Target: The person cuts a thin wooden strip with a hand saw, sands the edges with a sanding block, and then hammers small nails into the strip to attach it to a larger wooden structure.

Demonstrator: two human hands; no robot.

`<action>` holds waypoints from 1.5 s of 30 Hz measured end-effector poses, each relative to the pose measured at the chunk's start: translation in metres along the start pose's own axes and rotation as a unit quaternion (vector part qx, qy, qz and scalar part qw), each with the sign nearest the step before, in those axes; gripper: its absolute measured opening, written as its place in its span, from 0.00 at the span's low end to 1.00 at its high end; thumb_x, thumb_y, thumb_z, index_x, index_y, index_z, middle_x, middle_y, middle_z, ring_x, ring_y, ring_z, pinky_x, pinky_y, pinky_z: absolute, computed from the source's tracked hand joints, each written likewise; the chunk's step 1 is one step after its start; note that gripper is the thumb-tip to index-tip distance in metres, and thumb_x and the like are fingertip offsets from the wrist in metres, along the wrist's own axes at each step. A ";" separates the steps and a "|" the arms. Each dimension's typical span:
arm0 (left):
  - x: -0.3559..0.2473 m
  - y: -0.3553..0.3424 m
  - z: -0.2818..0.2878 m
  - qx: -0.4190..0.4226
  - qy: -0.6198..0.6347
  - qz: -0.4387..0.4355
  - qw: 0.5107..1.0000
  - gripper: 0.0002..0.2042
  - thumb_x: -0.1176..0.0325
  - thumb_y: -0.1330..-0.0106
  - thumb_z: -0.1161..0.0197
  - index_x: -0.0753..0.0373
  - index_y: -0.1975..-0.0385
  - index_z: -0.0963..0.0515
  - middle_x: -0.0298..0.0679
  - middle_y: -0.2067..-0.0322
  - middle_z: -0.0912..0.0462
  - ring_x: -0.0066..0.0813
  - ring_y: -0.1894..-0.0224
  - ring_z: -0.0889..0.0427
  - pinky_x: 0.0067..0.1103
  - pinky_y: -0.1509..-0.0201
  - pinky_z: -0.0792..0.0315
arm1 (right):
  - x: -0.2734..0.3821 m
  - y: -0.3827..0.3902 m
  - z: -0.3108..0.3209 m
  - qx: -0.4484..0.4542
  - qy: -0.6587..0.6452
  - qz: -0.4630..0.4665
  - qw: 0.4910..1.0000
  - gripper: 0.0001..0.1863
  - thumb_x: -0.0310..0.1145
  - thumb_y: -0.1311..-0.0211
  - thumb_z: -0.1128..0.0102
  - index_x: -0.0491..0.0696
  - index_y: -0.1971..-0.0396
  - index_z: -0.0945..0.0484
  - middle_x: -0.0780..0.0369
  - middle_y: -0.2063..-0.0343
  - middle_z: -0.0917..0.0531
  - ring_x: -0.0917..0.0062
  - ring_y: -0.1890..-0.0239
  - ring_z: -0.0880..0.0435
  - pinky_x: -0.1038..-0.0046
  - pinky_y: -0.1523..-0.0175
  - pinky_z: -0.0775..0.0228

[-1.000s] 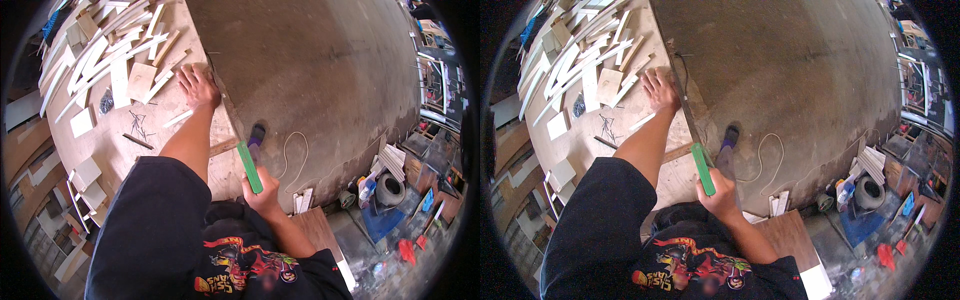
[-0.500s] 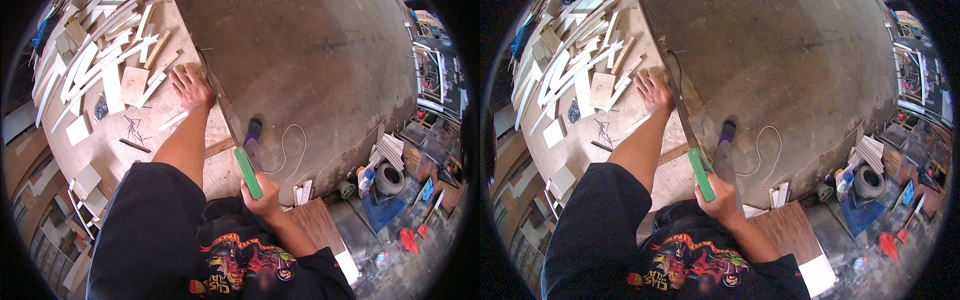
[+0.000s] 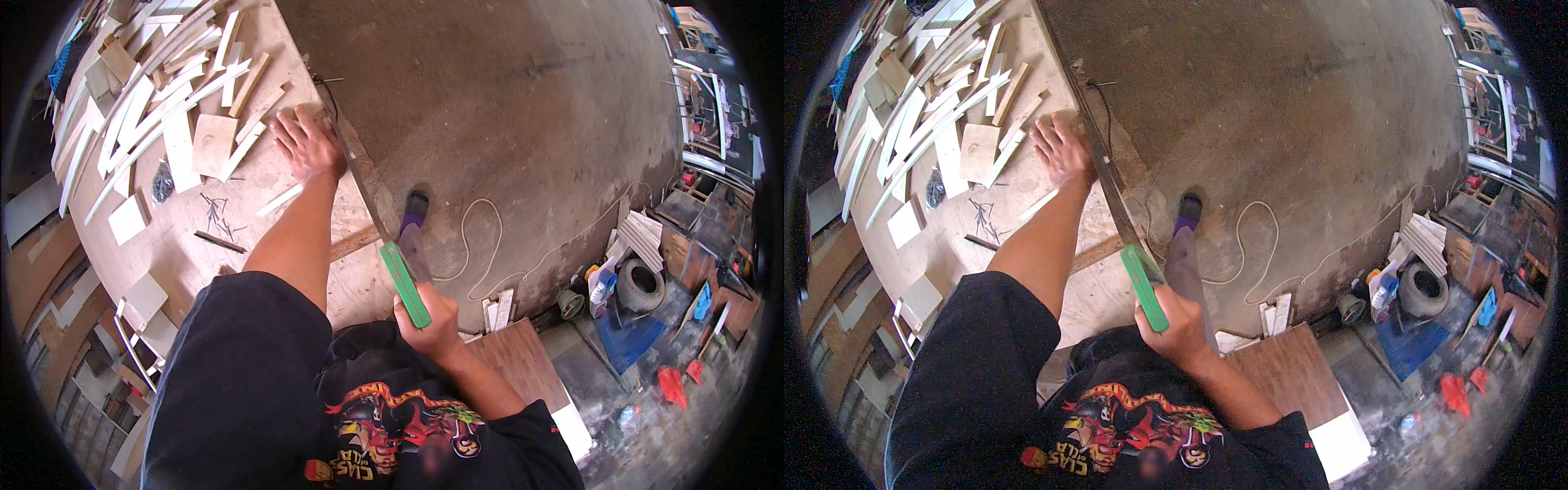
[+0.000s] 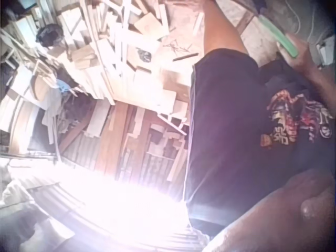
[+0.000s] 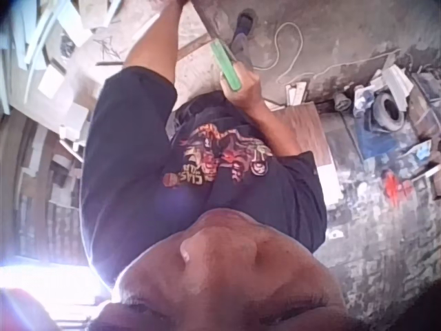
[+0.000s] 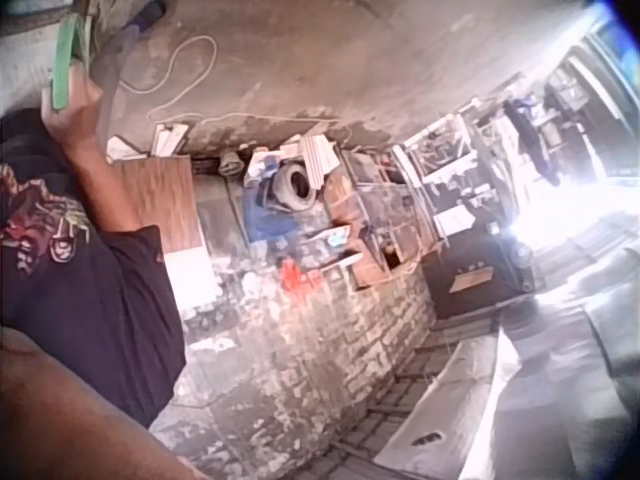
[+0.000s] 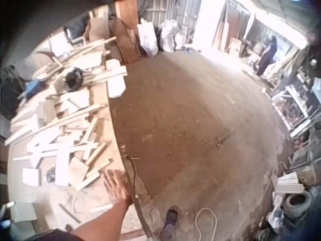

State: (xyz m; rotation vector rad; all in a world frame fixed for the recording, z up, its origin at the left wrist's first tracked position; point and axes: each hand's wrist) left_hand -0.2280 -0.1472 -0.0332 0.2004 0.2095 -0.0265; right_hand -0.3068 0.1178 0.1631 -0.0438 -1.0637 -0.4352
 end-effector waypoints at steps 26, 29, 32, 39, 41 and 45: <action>-0.004 0.002 0.006 0.012 -0.019 -0.001 1.000 0.34 0.52 0.21 0.57 0.63 0.22 0.55 0.56 0.21 0.61 0.58 0.19 0.66 0.45 0.18 0.66 | 0.021 0.002 0.016 0.003 0.012 -0.032 0.999 0.08 0.26 0.44 0.31 0.45 0.69 0.23 0.55 0.78 0.20 0.56 0.77 0.16 0.60 0.72 0.24; -0.002 0.001 0.002 0.005 -0.022 -0.007 1.000 0.33 0.52 0.20 0.58 0.63 0.22 0.54 0.56 0.21 0.61 0.58 0.19 0.66 0.45 0.18 0.66 | 0.022 0.003 0.019 0.001 0.012 -0.049 0.999 0.08 0.26 0.44 0.31 0.45 0.69 0.23 0.55 0.79 0.20 0.56 0.77 0.16 0.60 0.71 0.24; 0.001 0.002 0.001 -0.004 -0.015 -0.009 1.000 0.33 0.52 0.20 0.58 0.63 0.23 0.53 0.56 0.21 0.61 0.59 0.20 0.66 0.45 0.18 0.65 | 0.016 -0.007 0.012 0.015 0.013 -0.034 0.999 0.09 0.26 0.45 0.31 0.44 0.67 0.23 0.54 0.78 0.20 0.55 0.76 0.16 0.60 0.71 0.24; 0.002 0.003 -0.003 -0.015 -0.022 -0.017 0.999 0.32 0.54 0.21 0.56 0.62 0.23 0.52 0.57 0.22 0.58 0.61 0.20 0.64 0.46 0.18 0.63 | 0.013 -0.013 0.008 0.021 0.020 -0.024 0.999 0.09 0.25 0.45 0.32 0.44 0.66 0.24 0.53 0.78 0.20 0.54 0.74 0.16 0.61 0.70 0.24; 0.000 0.002 0.003 -0.012 -0.013 -0.010 1.000 0.32 0.54 0.21 0.55 0.62 0.23 0.52 0.57 0.22 0.58 0.61 0.20 0.64 0.47 0.18 0.63 | 0.014 -0.011 0.007 0.014 0.004 -0.036 0.999 0.09 0.25 0.45 0.32 0.45 0.66 0.24 0.53 0.78 0.20 0.53 0.73 0.16 0.61 0.70 0.23; -0.003 0.004 0.002 -0.004 -0.004 -0.014 1.000 0.32 0.54 0.21 0.55 0.62 0.23 0.53 0.57 0.22 0.59 0.61 0.20 0.64 0.47 0.18 0.65 | 0.008 -0.021 -0.003 0.010 -0.004 -0.053 0.999 0.09 0.25 0.46 0.32 0.45 0.67 0.24 0.53 0.78 0.20 0.53 0.73 0.16 0.59 0.68 0.23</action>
Point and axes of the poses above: each hand's wrist, its own y-axis away from the middle knuckle, its own z-axis out of the back of the hand, x = y × z
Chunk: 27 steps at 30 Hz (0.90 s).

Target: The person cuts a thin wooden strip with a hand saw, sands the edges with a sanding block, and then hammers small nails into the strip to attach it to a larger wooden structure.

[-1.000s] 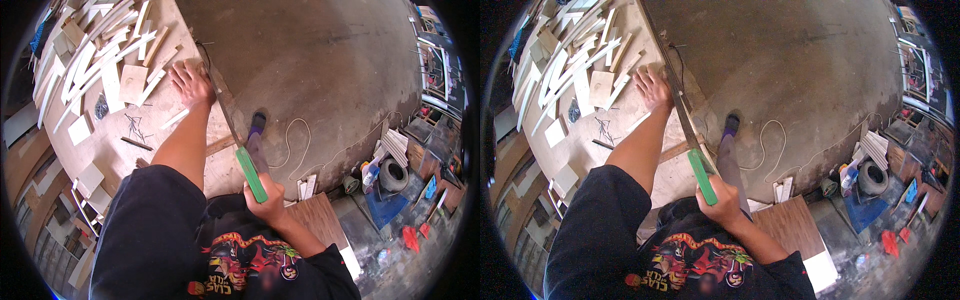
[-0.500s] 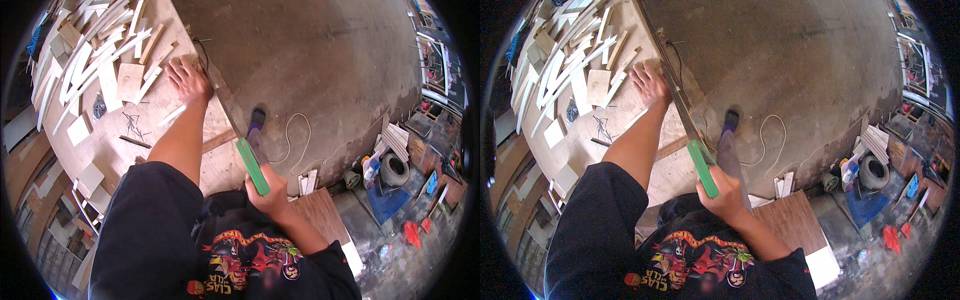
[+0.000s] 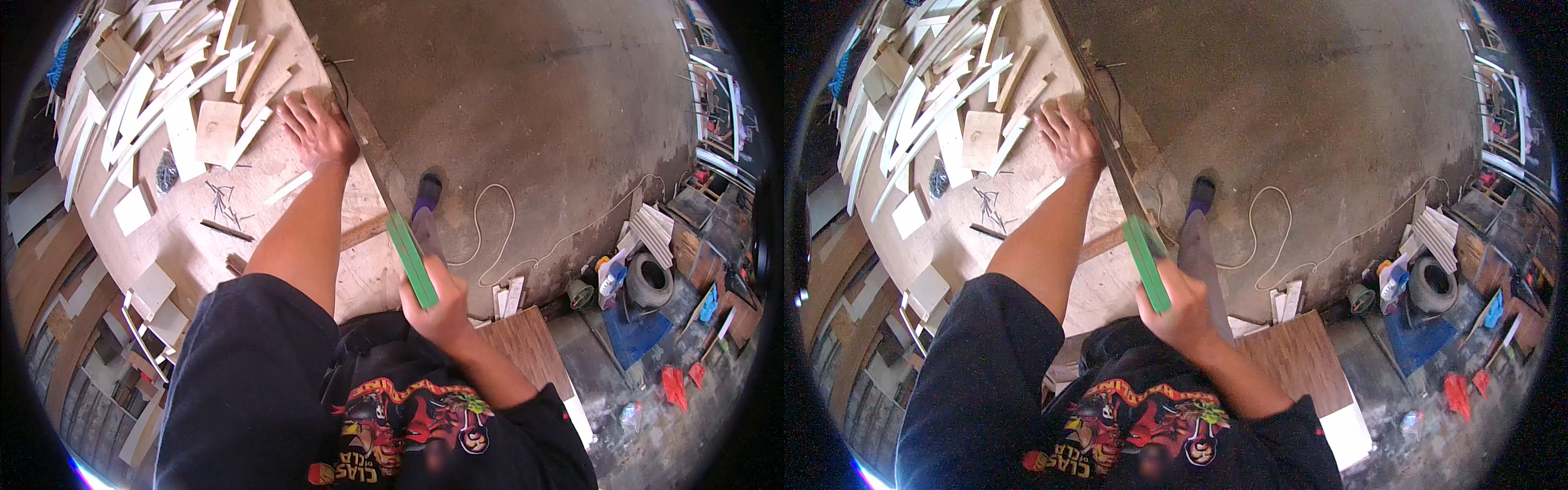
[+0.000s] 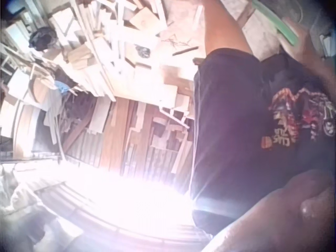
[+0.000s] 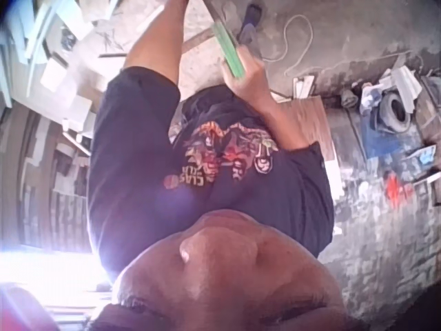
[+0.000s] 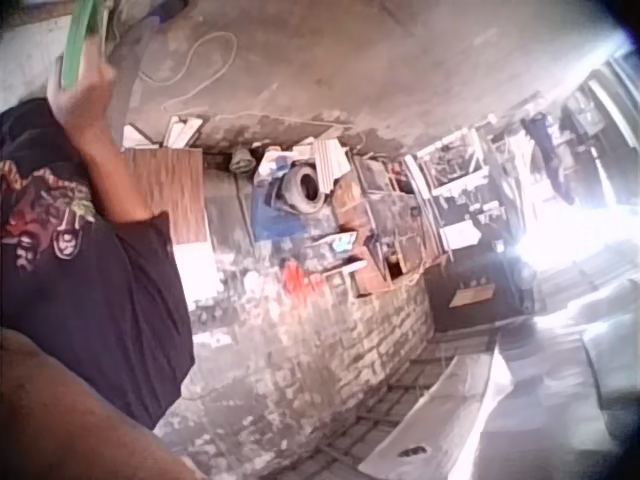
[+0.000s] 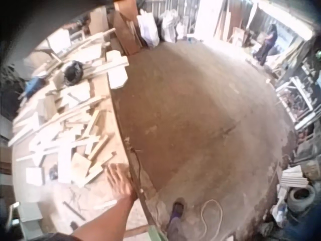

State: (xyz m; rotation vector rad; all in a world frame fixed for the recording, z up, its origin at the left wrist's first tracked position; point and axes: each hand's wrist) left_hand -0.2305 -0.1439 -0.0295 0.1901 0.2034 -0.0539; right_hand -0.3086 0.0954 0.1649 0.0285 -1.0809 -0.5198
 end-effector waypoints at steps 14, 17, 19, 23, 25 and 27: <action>-0.002 0.001 0.005 0.013 -0.001 0.018 1.000 0.32 0.55 0.21 0.58 0.63 0.23 0.52 0.57 0.22 0.60 0.59 0.20 0.65 0.46 0.18 0.66 | 0.005 -0.004 0.006 -0.012 -0.019 0.014 1.000 0.09 0.23 0.45 0.32 0.45 0.66 0.23 0.53 0.75 0.19 0.54 0.73 0.15 0.60 0.69 0.24; -0.003 -0.003 0.004 0.004 -0.004 0.010 1.000 0.31 0.56 0.21 0.57 0.62 0.23 0.52 0.57 0.22 0.60 0.59 0.20 0.65 0.46 0.18 0.66 | -0.005 -0.027 -0.004 -0.001 -0.010 0.005 1.000 0.10 0.24 0.46 0.31 0.45 0.66 0.23 0.53 0.76 0.19 0.53 0.74 0.15 0.59 0.70 0.24; 0.002 -0.002 0.002 0.002 0.014 0.018 1.000 0.31 0.57 0.21 0.57 0.63 0.23 0.52 0.58 0.22 0.59 0.60 0.20 0.65 0.46 0.18 0.66 | 0.007 -0.009 0.002 -0.001 -0.007 0.015 1.000 0.10 0.24 0.45 0.31 0.45 0.66 0.24 0.52 0.76 0.19 0.52 0.74 0.16 0.59 0.70 0.24; 0.008 -0.001 -0.017 -0.078 0.015 -0.013 0.997 0.32 0.51 0.22 0.52 0.59 0.24 0.47 0.57 0.23 0.53 0.64 0.21 0.58 0.53 0.21 0.56 | 0.002 -0.015 -0.006 -0.008 -0.003 0.041 0.999 0.11 0.25 0.46 0.30 0.45 0.65 0.24 0.53 0.78 0.20 0.53 0.75 0.16 0.59 0.71 0.25; 0.008 -0.003 -0.021 -0.078 0.011 -0.017 0.997 0.32 0.51 0.22 0.52 0.59 0.25 0.47 0.57 0.23 0.53 0.64 0.21 0.58 0.53 0.21 0.56 | -0.004 -0.028 -0.012 -0.008 0.007 0.033 0.999 0.11 0.24 0.46 0.30 0.45 0.65 0.24 0.54 0.78 0.20 0.54 0.76 0.16 0.59 0.71 0.25; 0.003 -0.004 -0.002 -0.018 0.014 0.008 1.000 0.31 0.54 0.22 0.56 0.61 0.23 0.51 0.57 0.22 0.58 0.62 0.20 0.63 0.49 0.19 0.63 | 0.004 -0.018 -0.002 -0.013 0.000 0.017 1.000 0.10 0.23 0.46 0.31 0.44 0.66 0.24 0.54 0.78 0.20 0.54 0.76 0.16 0.59 0.71 0.25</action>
Point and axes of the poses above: each hand's wrist, its own y-axis away from the middle knuckle, its own z-axis out of the back of the hand, x = y × z
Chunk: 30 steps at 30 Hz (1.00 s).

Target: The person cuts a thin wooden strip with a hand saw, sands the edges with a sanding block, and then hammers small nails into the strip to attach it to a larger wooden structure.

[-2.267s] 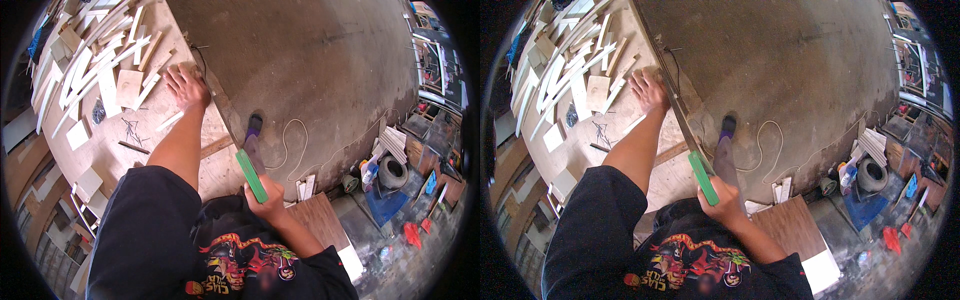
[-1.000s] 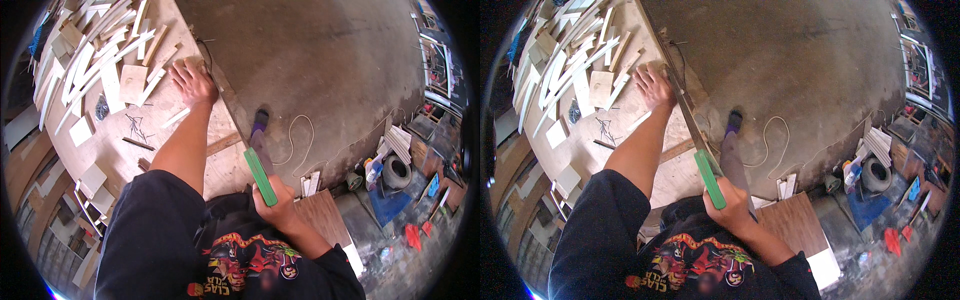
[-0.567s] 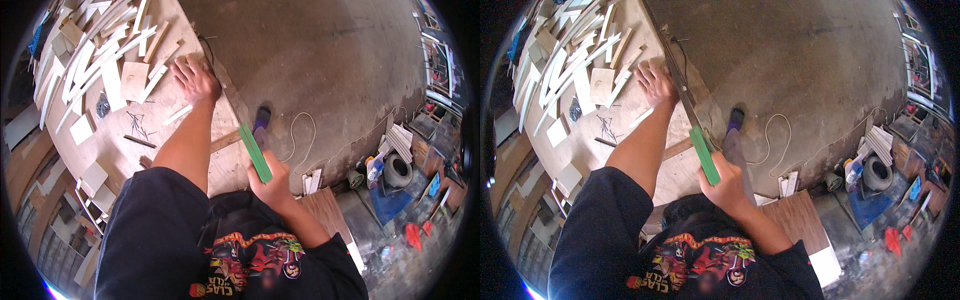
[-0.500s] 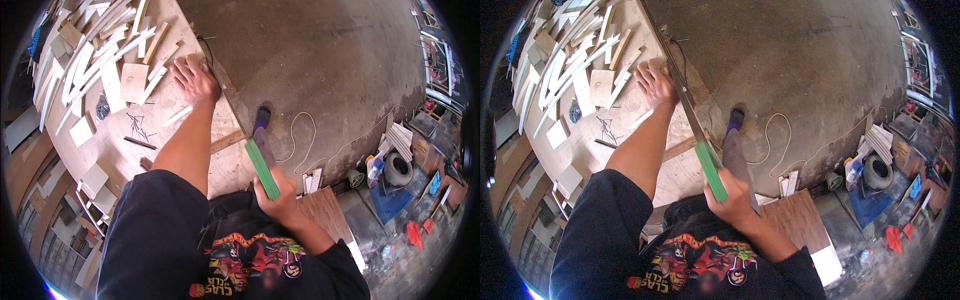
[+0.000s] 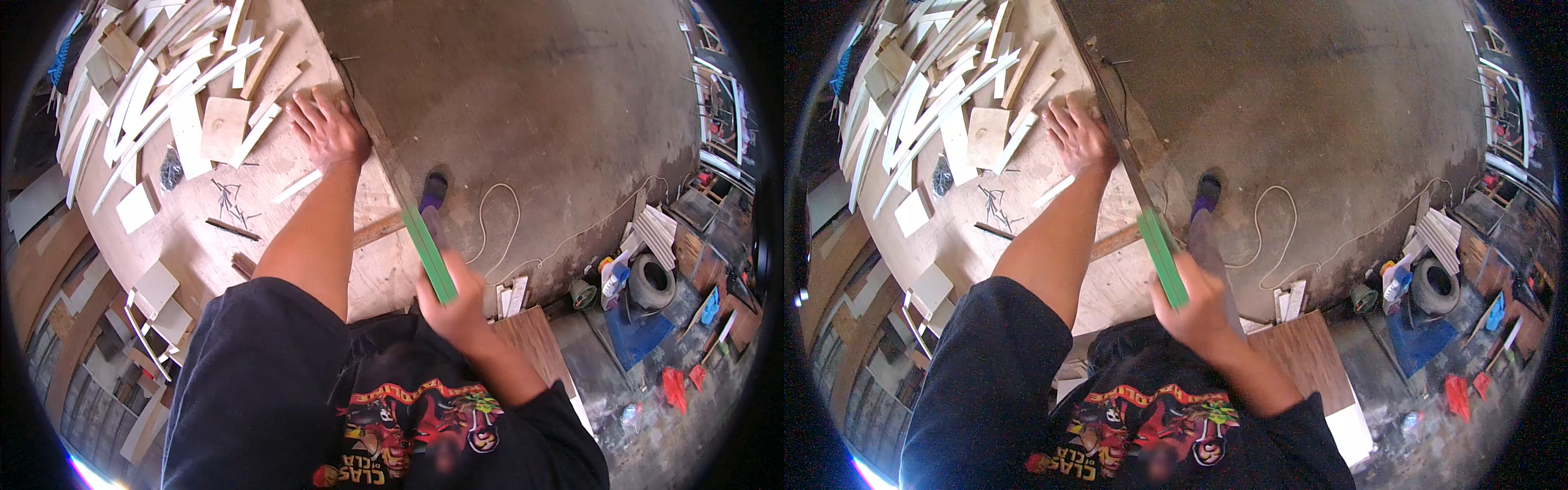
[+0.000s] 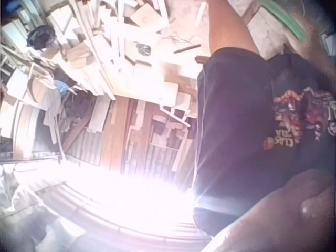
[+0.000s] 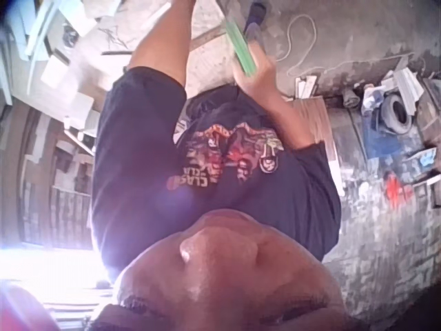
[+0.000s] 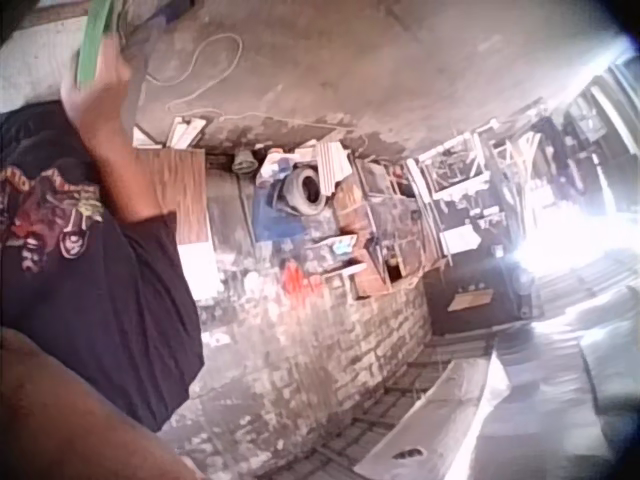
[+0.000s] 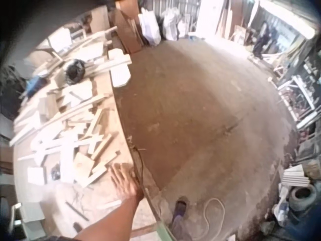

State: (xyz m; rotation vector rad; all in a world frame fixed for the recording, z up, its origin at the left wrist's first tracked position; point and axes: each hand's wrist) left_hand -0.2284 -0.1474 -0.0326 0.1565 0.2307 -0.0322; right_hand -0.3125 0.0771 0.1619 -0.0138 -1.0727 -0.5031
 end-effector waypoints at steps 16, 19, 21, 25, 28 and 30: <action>0.004 0.001 -0.011 -0.036 -0.014 -0.007 0.999 0.32 0.52 0.23 0.50 0.60 0.24 0.48 0.56 0.23 0.54 0.62 0.21 0.59 0.51 0.20 0.58 | 0.008 0.000 0.001 0.003 -0.009 0.011 1.000 0.09 0.24 0.45 0.32 0.44 0.68 0.25 0.52 0.79 0.20 0.52 0.75 0.16 0.58 0.71 0.25; 0.006 0.002 -0.010 -0.043 -0.029 -0.014 0.999 0.32 0.52 0.23 0.51 0.59 0.24 0.48 0.56 0.23 0.53 0.62 0.21 0.59 0.51 0.20 0.57 | -0.008 -0.004 -0.008 -0.001 -0.023 -0.011 1.000 0.09 0.25 0.45 0.32 0.44 0.67 0.24 0.51 0.78 0.19 0.53 0.74 0.15 0.59 0.70 0.24; 0.002 0.002 -0.010 -0.042 -0.020 -0.013 0.999 0.32 0.52 0.23 0.52 0.59 0.24 0.48 0.56 0.23 0.53 0.62 0.21 0.59 0.51 0.20 0.58 | -0.013 -0.034 -0.021 0.017 0.019 -0.026 0.999 0.10 0.25 0.46 0.31 0.44 0.65 0.23 0.52 0.77 0.17 0.55 0.73 0.14 0.59 0.69 0.22; 0.004 0.003 -0.011 -0.044 -0.013 -0.016 0.999 0.32 0.50 0.22 0.52 0.60 0.24 0.49 0.57 0.23 0.53 0.63 0.21 0.59 0.51 0.20 0.58 | 0.008 0.004 -0.001 0.002 -0.004 -0.006 1.000 0.09 0.25 0.44 0.32 0.45 0.67 0.25 0.50 0.77 0.18 0.53 0.74 0.15 0.57 0.70 0.24; 0.001 0.007 -0.003 -0.001 -0.001 -0.013 1.000 0.32 0.54 0.21 0.55 0.62 0.24 0.51 0.58 0.22 0.57 0.62 0.20 0.63 0.48 0.19 0.63 | -0.010 -0.019 -0.019 0.030 0.036 0.008 0.999 0.13 0.23 0.46 0.32 0.43 0.60 0.21 0.52 0.75 0.16 0.56 0.72 0.13 0.60 0.67 0.21; -0.004 0.001 0.003 0.019 0.006 -0.004 1.000 0.32 0.56 0.21 0.56 0.63 0.23 0.53 0.58 0.22 0.59 0.62 0.20 0.65 0.47 0.18 0.66 | -0.007 -0.032 -0.023 0.011 0.017 0.001 1.000 0.11 0.23 0.45 0.33 0.43 0.62 0.23 0.51 0.76 0.18 0.55 0.74 0.14 0.60 0.69 0.24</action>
Point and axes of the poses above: each hand's wrist, its own y-axis away from the middle knuckle, its own z-axis out of the back of the hand, x = y × z
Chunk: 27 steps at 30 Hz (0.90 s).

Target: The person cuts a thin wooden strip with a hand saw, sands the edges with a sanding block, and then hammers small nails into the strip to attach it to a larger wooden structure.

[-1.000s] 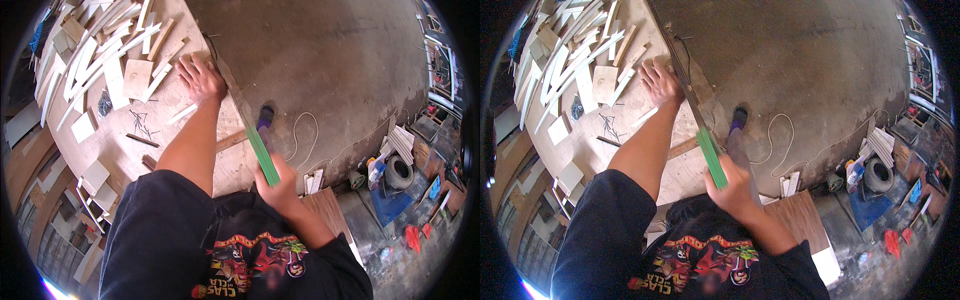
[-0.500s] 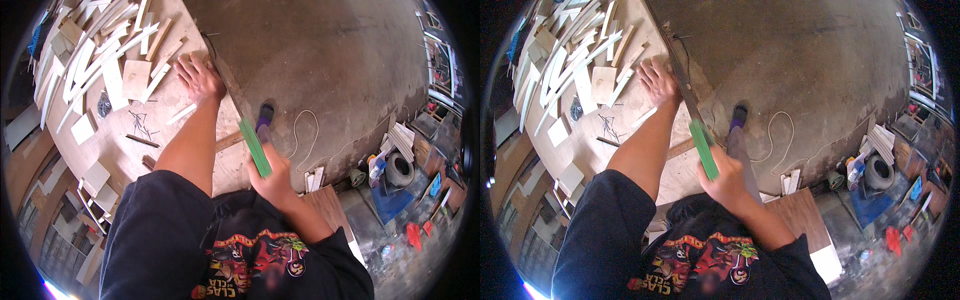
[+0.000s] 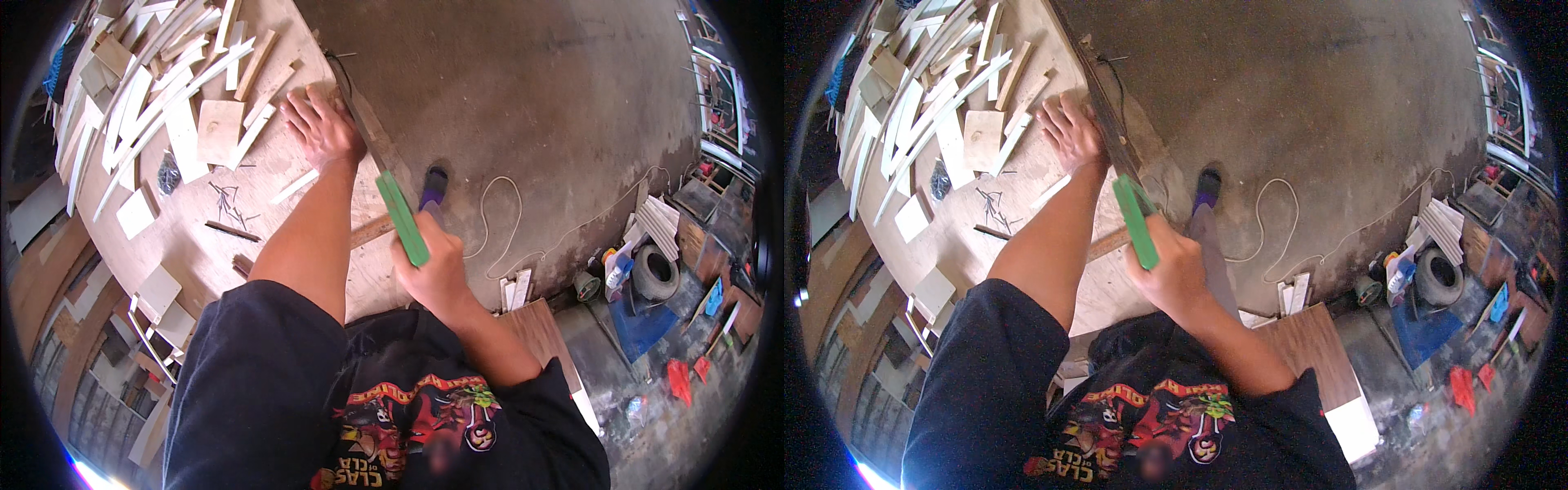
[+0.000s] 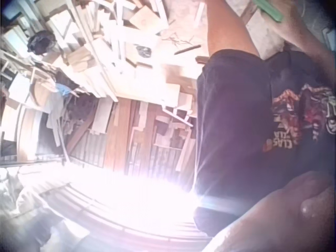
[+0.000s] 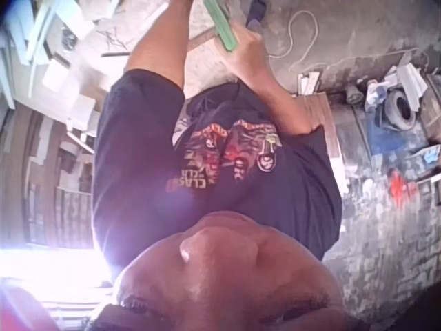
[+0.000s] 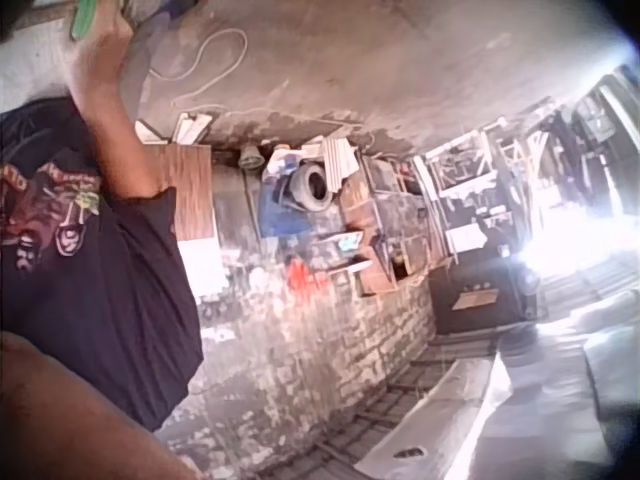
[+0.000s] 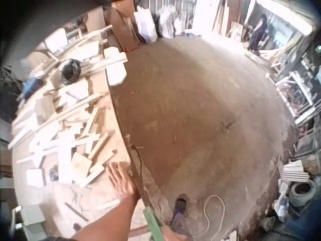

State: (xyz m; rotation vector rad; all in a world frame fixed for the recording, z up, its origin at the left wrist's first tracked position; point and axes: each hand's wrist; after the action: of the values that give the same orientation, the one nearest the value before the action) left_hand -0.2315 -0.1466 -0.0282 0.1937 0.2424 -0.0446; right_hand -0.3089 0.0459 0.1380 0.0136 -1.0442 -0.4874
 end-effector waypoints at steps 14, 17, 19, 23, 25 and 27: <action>0.003 0.005 -0.003 -0.018 0.003 -0.008 1.000 0.32 0.58 0.24 0.52 0.64 0.24 0.51 0.61 0.24 0.56 0.64 0.20 0.63 0.49 0.19 0.66 | -0.009 0.005 -0.005 0.003 -0.001 0.009 1.000 0.15 0.22 0.46 0.32 0.42 0.58 0.21 0.52 0.77 0.18 0.56 0.72 0.13 0.60 0.67 0.21; 0.005 0.001 -0.003 -0.022 0.007 -0.002 1.000 0.33 0.58 0.24 0.52 0.64 0.24 0.52 0.62 0.24 0.56 0.63 0.20 0.63 0.49 0.19 0.66 | 0.000 0.010 0.004 -0.017 -0.027 0.005 0.999 0.11 0.24 0.46 0.32 0.43 0.63 0.23 0.50 0.78 0.19 0.53 0.74 0.15 0.57 0.69 0.23; 0.007 -0.002 -0.003 -0.019 0.003 0.006 1.000 0.33 0.58 0.23 0.53 0.64 0.23 0.53 0.62 0.23 0.57 0.63 0.20 0.63 0.49 0.18 0.66 | 0.003 0.013 0.005 -0.021 -0.037 0.010 0.999 0.09 0.24 0.44 0.32 0.44 0.65 0.24 0.49 0.78 0.20 0.51 0.74 0.16 0.57 0.70 0.25; -0.002 0.005 -0.003 0.002 -0.031 0.005 1.000 0.33 0.55 0.22 0.58 0.63 0.23 0.54 0.60 0.22 0.60 0.61 0.20 0.64 0.47 0.18 0.66 | -0.029 -0.005 -0.016 0.002 -0.019 -0.033 0.999 0.07 0.23 0.42 0.34 0.44 0.65 0.23 0.50 0.78 0.18 0.52 0.74 0.15 0.59 0.71 0.25; -0.003 -0.012 -0.005 -0.019 -0.033 -0.003 0.999 0.32 0.54 0.21 0.60 0.63 0.23 0.54 0.59 0.22 0.60 0.60 0.20 0.65 0.46 0.18 0.67 | -0.040 0.011 -0.010 -0.002 -0.040 -0.062 0.997 0.06 0.23 0.41 0.35 0.44 0.67 0.24 0.51 0.78 0.18 0.53 0.75 0.15 0.59 0.71 0.26; 0.005 -0.006 -0.011 -0.033 -0.026 0.006 0.999 0.32 0.53 0.21 0.62 0.63 0.23 0.53 0.58 0.22 0.60 0.60 0.20 0.65 0.46 0.17 0.66 | -0.027 0.029 0.021 -0.014 -0.026 -0.112 0.993 0.07 0.24 0.41 0.34 0.44 0.67 0.24 0.51 0.79 0.19 0.52 0.76 0.16 0.58 0.71 0.26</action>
State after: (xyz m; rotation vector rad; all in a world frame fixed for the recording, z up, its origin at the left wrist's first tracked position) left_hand -0.2297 -0.1504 -0.0410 0.1271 0.1897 -0.0296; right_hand -0.3262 0.0869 0.1334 0.0946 -1.0935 -0.7080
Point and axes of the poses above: each hand's wrist, its own y-axis away from the middle knuckle, its own z-axis out of the back of the hand, x = y × z
